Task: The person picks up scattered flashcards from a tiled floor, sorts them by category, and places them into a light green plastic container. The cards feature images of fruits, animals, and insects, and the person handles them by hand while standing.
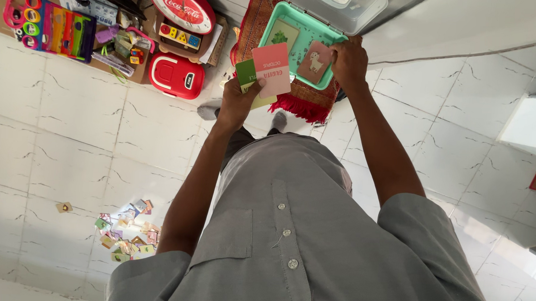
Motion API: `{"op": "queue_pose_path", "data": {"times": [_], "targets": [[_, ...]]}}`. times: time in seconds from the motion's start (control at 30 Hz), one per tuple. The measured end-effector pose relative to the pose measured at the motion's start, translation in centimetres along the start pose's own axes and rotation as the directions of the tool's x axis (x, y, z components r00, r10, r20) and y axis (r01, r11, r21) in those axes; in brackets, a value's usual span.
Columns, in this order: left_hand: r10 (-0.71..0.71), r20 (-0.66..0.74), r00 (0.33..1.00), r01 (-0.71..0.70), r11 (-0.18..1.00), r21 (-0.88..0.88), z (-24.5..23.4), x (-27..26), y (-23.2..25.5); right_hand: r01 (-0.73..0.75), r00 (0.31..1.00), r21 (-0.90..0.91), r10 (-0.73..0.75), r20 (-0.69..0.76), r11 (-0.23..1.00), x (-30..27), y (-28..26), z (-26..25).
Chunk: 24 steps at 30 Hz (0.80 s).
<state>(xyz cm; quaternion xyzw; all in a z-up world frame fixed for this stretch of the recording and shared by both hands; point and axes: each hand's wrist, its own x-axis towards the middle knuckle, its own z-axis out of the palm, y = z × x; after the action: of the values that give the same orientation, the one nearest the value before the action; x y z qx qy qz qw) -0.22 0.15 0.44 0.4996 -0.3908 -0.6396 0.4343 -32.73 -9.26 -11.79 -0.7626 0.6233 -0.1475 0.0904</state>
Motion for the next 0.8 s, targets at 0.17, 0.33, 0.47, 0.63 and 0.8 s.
{"op": "queue_pose_path", "data": {"times": [0.17,0.33,0.47,0.63,0.8], "targets": [[0.021,-0.060,0.998,-0.016,0.997,0.073,0.1,-0.4,-0.1,0.004,1.000,0.011,-0.004,-0.025,1.000,0.0,0.3,0.4],[0.089,-0.225,0.970,-0.081,0.996,0.044,-0.3,-0.6,-0.8,0.012,0.999,-0.016,-0.012,-0.037,1.000,0.0,0.2,0.4],[0.129,-0.254,0.958,-0.117,0.991,0.061,-0.8,-0.8,-0.6,-0.016,1.000,-0.044,0.016,-0.001,0.999,0.2,-0.1,0.3],[0.120,-0.251,0.961,-0.118,0.993,0.022,-0.8,-0.8,-0.4,-0.118,0.993,0.117,0.117,0.013,0.986,0.3,-0.1,-0.2],[0.108,-0.246,0.963,-0.103,0.994,0.034,-1.0,-1.2,0.1,-0.173,0.985,0.211,0.170,0.034,0.962,0.9,0.6,-0.6]]}}
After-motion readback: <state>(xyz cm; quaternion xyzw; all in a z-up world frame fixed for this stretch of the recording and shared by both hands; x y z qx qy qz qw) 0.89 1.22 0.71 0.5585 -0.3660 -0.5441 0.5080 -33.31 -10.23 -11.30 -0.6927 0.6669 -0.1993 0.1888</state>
